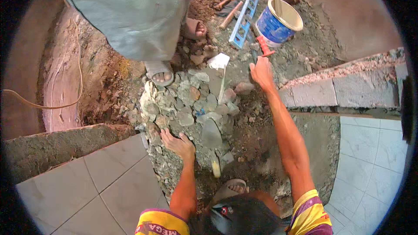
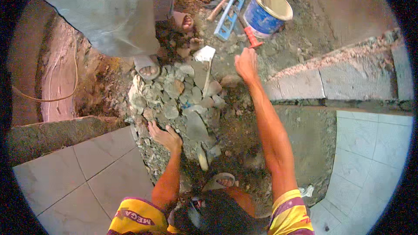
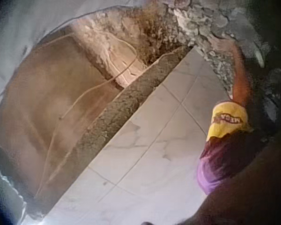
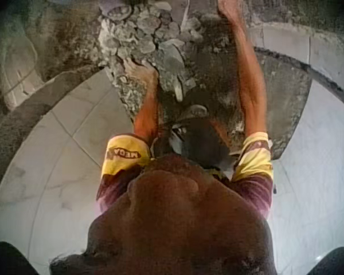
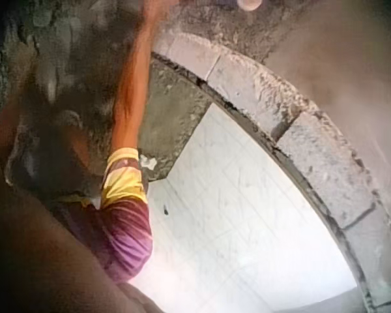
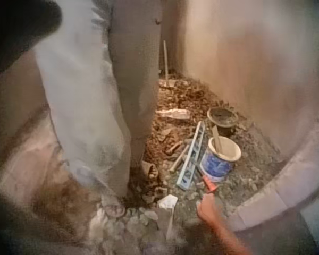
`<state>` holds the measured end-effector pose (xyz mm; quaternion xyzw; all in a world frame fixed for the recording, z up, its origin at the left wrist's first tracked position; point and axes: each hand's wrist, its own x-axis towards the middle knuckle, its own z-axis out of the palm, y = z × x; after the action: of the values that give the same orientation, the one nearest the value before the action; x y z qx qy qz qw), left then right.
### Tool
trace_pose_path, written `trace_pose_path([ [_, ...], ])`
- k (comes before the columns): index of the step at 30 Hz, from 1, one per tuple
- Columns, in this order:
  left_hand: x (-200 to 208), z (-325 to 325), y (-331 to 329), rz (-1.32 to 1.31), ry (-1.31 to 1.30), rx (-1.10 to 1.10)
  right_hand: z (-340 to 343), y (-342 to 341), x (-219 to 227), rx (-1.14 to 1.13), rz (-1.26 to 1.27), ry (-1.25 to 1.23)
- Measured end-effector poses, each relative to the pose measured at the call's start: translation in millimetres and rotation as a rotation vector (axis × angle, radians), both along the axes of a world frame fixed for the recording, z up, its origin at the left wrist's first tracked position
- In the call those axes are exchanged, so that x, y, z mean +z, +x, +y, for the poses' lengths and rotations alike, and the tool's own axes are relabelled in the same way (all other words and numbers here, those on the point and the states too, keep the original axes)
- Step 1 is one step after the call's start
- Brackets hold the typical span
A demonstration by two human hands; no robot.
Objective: The person prepares a section of a floor for tiling by removing debris with a trowel and securing a PVC drain pipe into the gravel base using a hammer and trowel.
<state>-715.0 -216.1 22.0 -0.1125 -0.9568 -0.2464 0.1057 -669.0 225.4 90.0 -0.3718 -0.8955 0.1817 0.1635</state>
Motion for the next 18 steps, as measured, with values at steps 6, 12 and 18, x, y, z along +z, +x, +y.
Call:
trace_pose_path([
  [6,1,-1,1,0.013,-0.014,-0.025,15,-21,-13,-0.123,-0.074,-0.012],
  [12,-9,-14,-6,-0.002,-0.018,-0.011,-6,-98,47,0.061,0.105,0.097],
  [18,-7,0,1,-0.03,-0.019,0.014,-11,-133,17,0.035,0.158,0.2],
])
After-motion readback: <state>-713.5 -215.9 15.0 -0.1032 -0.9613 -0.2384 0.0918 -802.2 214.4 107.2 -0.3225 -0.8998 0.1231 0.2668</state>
